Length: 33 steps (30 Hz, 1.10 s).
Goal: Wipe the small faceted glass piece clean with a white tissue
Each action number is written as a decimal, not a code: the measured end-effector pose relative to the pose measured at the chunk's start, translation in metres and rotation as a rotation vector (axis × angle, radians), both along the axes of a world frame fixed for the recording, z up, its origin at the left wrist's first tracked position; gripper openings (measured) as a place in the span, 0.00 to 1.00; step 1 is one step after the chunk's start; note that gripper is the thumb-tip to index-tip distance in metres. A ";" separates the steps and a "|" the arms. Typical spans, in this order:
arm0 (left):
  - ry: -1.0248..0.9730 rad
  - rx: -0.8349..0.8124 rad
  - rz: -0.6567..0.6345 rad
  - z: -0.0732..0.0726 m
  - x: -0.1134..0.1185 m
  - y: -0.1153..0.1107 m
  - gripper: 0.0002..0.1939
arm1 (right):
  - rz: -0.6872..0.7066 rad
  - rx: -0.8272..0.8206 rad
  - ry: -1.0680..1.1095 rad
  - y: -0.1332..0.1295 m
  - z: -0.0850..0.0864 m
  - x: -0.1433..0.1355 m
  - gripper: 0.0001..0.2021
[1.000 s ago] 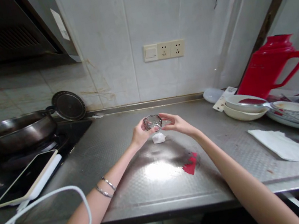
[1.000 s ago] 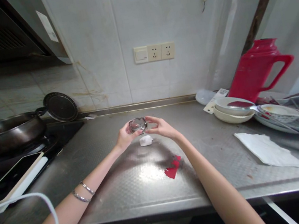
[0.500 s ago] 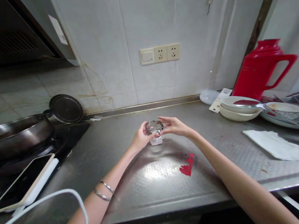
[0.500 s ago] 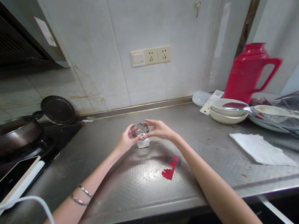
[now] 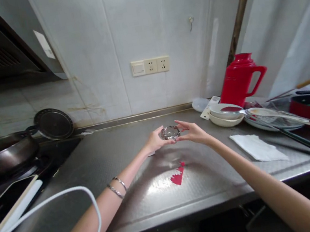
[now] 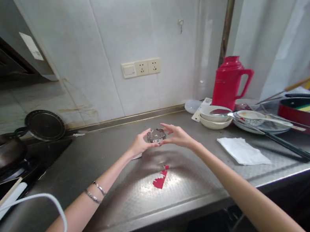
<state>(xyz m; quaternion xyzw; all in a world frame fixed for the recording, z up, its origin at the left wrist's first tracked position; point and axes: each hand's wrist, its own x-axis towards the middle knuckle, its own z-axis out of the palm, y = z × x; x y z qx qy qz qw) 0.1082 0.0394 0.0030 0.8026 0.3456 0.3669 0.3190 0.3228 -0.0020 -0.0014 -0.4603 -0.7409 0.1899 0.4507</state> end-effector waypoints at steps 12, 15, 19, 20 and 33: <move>0.065 0.043 -0.152 -0.030 0.118 -0.015 0.52 | -0.167 -0.061 -0.086 -0.052 -0.014 0.107 0.45; 0.076 0.058 -0.174 -0.036 0.133 -0.018 0.52 | -0.176 -0.086 -0.069 -0.057 -0.021 0.121 0.46; 0.088 0.106 -0.201 -0.044 0.146 -0.020 0.47 | -0.191 -0.117 -0.063 -0.064 -0.030 0.134 0.46; 0.093 0.113 -0.202 -0.046 0.148 -0.021 0.47 | -0.198 -0.125 -0.066 -0.066 -0.032 0.137 0.46; 0.235 0.107 -0.206 -0.052 0.156 -0.028 0.46 | -0.263 -0.191 -0.128 -0.080 -0.040 0.143 0.43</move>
